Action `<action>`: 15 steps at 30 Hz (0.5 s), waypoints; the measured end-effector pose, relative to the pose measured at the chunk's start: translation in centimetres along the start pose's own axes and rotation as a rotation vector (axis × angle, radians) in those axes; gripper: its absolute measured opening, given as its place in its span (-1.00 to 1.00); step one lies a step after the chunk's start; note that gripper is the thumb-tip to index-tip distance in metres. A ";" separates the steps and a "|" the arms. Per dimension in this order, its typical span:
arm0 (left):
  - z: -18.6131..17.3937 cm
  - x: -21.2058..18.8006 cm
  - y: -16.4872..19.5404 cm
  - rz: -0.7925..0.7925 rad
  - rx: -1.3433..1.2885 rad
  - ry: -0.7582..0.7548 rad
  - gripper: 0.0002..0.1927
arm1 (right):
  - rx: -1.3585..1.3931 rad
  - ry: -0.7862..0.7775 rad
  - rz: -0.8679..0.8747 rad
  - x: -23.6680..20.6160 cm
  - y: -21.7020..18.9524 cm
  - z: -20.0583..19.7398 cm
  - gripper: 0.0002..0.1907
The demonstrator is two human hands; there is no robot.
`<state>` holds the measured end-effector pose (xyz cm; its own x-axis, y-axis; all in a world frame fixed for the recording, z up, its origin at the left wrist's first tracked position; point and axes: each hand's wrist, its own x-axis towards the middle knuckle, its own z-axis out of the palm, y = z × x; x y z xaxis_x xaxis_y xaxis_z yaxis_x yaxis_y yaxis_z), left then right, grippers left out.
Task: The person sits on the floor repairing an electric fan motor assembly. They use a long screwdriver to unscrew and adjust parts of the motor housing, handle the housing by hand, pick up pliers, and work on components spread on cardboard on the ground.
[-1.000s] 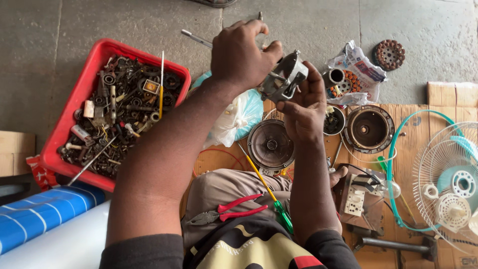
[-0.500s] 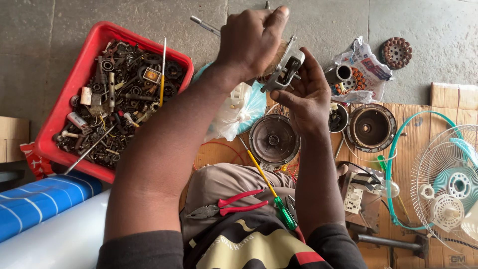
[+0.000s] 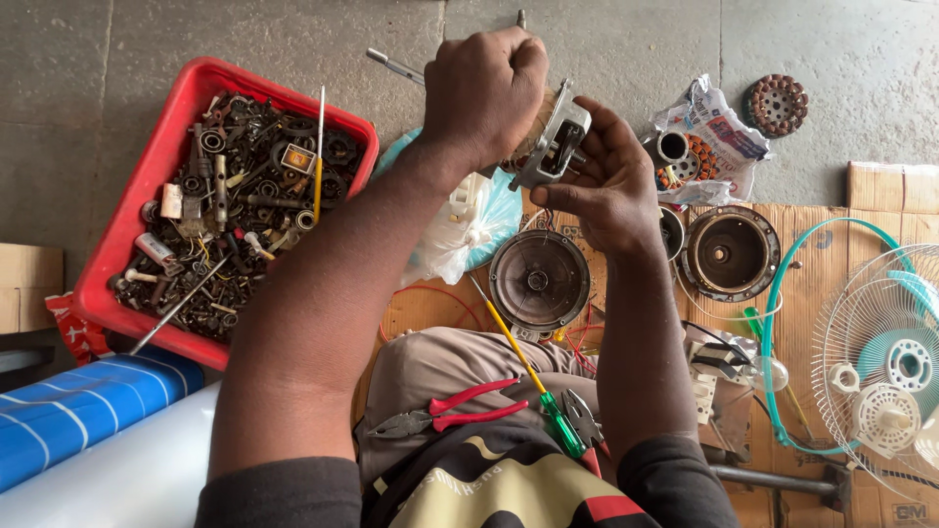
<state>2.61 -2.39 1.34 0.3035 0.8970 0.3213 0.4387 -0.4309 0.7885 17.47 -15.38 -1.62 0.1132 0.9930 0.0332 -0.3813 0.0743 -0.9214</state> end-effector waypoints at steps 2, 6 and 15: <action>0.2 -0.3 0.2 0.025 -0.011 0.010 -0.67 | -0.033 0.010 -0.006 -0.1 0.0 0.1 0.03; 0.5 -0.4 0.2 0.020 0.009 0.075 -0.71 | -0.052 0.047 -0.064 -0.5 0.5 0.5 0.01; 1.0 -0.4 0.1 0.052 -0.007 0.033 -0.66 | 0.072 0.100 0.070 0.1 1.0 0.5 -0.18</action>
<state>3.43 -2.93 0.76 0.2975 0.8760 0.3796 0.4173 -0.4769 0.7736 16.61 -15.16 -2.32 0.1733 0.9823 -0.0716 -0.4556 0.0156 -0.8900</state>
